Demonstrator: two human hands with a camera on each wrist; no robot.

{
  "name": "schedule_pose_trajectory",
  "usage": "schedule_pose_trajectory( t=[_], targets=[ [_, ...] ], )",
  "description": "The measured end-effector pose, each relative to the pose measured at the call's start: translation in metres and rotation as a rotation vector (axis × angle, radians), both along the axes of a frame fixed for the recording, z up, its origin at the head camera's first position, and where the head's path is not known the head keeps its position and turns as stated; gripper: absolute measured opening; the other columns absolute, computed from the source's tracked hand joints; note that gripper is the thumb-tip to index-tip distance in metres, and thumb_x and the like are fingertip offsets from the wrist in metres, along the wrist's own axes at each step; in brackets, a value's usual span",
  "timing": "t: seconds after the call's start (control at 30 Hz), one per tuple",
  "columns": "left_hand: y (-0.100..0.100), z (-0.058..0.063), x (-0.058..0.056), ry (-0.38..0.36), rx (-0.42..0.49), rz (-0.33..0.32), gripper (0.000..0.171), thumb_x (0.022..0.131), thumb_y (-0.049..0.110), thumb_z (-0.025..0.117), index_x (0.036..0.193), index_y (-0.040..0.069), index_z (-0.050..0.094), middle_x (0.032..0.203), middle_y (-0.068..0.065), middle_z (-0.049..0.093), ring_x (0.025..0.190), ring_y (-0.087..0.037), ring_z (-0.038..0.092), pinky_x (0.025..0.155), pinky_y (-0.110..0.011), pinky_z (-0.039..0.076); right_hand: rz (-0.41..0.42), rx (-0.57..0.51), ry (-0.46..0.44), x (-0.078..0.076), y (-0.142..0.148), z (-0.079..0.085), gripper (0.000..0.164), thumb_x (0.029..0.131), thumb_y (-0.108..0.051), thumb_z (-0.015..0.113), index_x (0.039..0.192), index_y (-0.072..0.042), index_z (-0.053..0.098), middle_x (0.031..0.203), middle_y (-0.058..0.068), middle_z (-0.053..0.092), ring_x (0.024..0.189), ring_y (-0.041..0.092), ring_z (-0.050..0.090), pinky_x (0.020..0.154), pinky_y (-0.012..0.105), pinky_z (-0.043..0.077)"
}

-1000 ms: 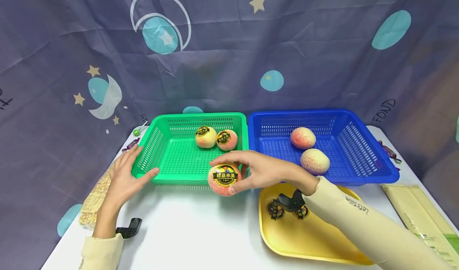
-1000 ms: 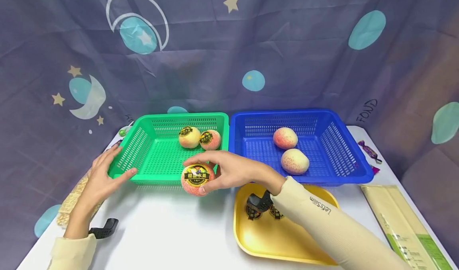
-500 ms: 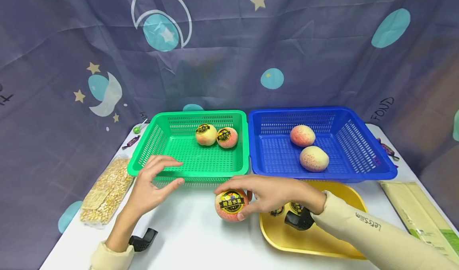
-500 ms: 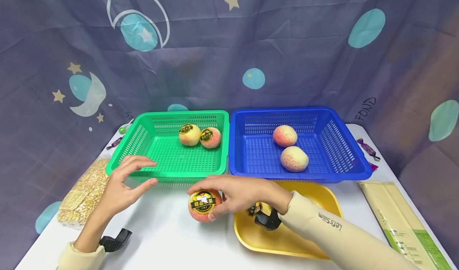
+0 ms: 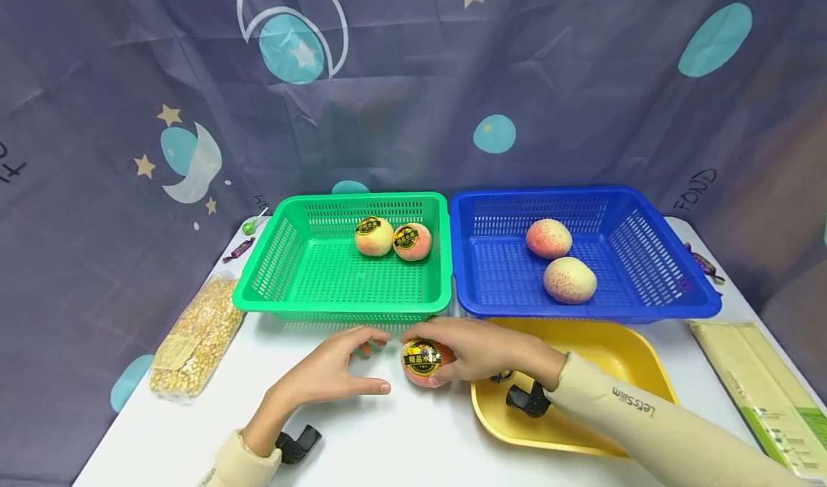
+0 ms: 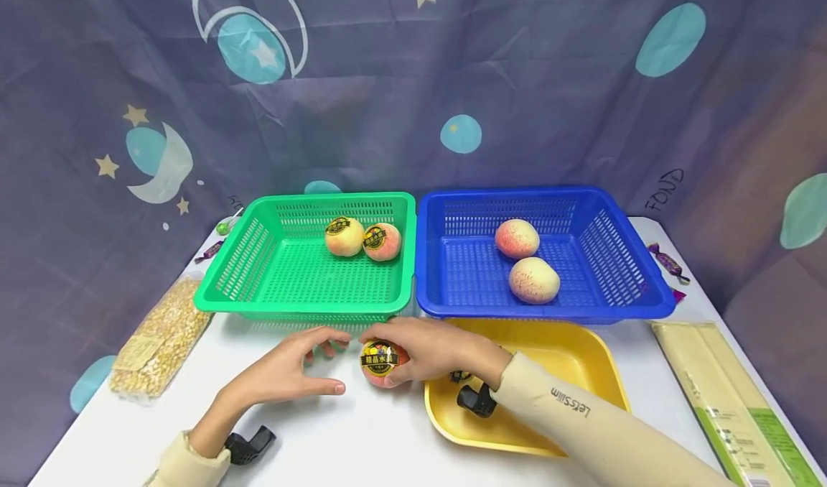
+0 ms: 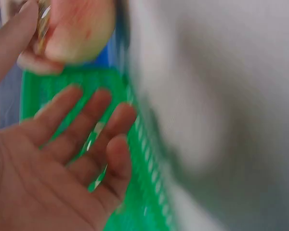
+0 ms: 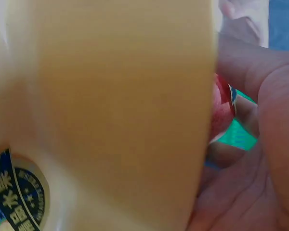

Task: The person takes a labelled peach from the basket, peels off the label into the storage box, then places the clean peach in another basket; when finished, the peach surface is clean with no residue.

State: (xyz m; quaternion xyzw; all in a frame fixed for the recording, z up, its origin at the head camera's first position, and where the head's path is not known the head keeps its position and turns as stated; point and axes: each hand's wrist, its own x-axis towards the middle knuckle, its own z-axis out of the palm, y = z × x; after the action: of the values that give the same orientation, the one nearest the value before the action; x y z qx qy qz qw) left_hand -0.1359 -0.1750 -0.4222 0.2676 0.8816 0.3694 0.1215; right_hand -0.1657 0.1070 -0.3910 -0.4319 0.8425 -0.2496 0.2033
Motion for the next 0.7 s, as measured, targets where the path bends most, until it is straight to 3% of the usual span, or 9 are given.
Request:
schedule_pose_trajectory(
  t=[0.2,0.43,0.7],
  targets=[
    [0.026,-0.014,-0.002,-0.041,0.04,0.014,0.08,0.073,0.047,0.09,0.139,0.022,0.053,0.13,0.005,0.061,0.116,-0.018,0.058,0.1,-0.042,0.049,-0.026,0.011,0.11,0.003,-0.001,-0.002,0.061,0.091,-0.029,0.077,0.147,-0.022,0.052,0.136,-0.005,0.064,0.118,0.01,0.06,0.097,0.035,0.052],
    [0.044,-0.021,-0.006,-0.015,0.09,-0.002,0.081,0.071,0.044,0.093,0.137,0.023,0.052,0.122,0.01,0.062,0.108,-0.01,0.057,0.094,-0.034,0.05,-0.017,0.016,0.241,0.011,0.004,0.002,0.067,0.087,-0.035,0.081,0.146,-0.019,0.053,0.122,-0.005,0.066,0.099,0.007,0.061,0.084,0.029,0.054],
    [0.048,-0.021,-0.012,-0.062,0.106,-0.036,0.078,0.071,0.041,0.093,0.136,0.028,0.053,0.123,0.016,0.061,0.109,-0.009,0.056,0.085,-0.031,0.048,-0.043,-0.001,0.323,0.022,0.011,0.005,0.064,0.087,-0.036,0.081,0.144,-0.02,0.057,0.117,-0.005,0.065,0.089,0.006,0.057,0.073,0.022,0.05]
  ],
)
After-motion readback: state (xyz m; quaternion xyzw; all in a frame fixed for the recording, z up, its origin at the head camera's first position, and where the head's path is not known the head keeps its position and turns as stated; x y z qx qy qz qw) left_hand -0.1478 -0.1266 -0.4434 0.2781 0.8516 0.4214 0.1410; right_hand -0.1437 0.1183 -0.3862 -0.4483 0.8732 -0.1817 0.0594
